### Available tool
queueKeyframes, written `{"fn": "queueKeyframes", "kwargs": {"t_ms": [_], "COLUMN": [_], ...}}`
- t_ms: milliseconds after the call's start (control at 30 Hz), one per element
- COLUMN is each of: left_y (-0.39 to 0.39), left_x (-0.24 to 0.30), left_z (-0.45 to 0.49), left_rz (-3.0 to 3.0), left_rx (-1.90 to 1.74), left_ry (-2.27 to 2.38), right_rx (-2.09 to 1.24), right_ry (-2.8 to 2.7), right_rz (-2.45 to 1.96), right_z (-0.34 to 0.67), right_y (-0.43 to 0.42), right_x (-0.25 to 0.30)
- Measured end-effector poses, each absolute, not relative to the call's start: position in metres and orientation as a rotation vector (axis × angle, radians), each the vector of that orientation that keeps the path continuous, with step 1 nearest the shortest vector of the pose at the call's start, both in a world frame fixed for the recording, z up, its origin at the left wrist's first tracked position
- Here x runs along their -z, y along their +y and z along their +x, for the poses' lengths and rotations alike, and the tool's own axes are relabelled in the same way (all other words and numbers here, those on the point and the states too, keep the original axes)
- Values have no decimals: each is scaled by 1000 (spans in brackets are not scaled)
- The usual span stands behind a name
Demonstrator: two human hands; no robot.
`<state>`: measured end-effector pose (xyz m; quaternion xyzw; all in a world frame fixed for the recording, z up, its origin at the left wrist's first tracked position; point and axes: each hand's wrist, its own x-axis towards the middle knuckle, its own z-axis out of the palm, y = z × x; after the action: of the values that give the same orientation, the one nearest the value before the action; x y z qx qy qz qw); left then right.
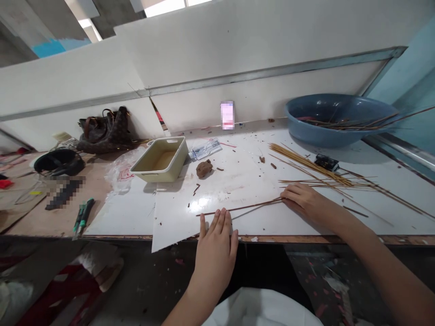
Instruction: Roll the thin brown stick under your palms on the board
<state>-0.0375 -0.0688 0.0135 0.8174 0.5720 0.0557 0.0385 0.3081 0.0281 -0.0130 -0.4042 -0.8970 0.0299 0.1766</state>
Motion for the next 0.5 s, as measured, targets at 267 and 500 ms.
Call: {"fn": "queueKeyframes", "kwargs": {"t_ms": [267,500], "left_y": [-69,-70], "left_x": [-13,-7], "left_z": [-35,-33], "left_rz": [2502,2564], "left_rx": [-180,-207], "left_ry": [1784,1803], "right_rx": [-49,43], "right_ry": [-2452,-2358], "right_rz": [-1191,-1068], "right_z": [344,279], "right_y": [29,-1], "right_x": [11,-9]}}
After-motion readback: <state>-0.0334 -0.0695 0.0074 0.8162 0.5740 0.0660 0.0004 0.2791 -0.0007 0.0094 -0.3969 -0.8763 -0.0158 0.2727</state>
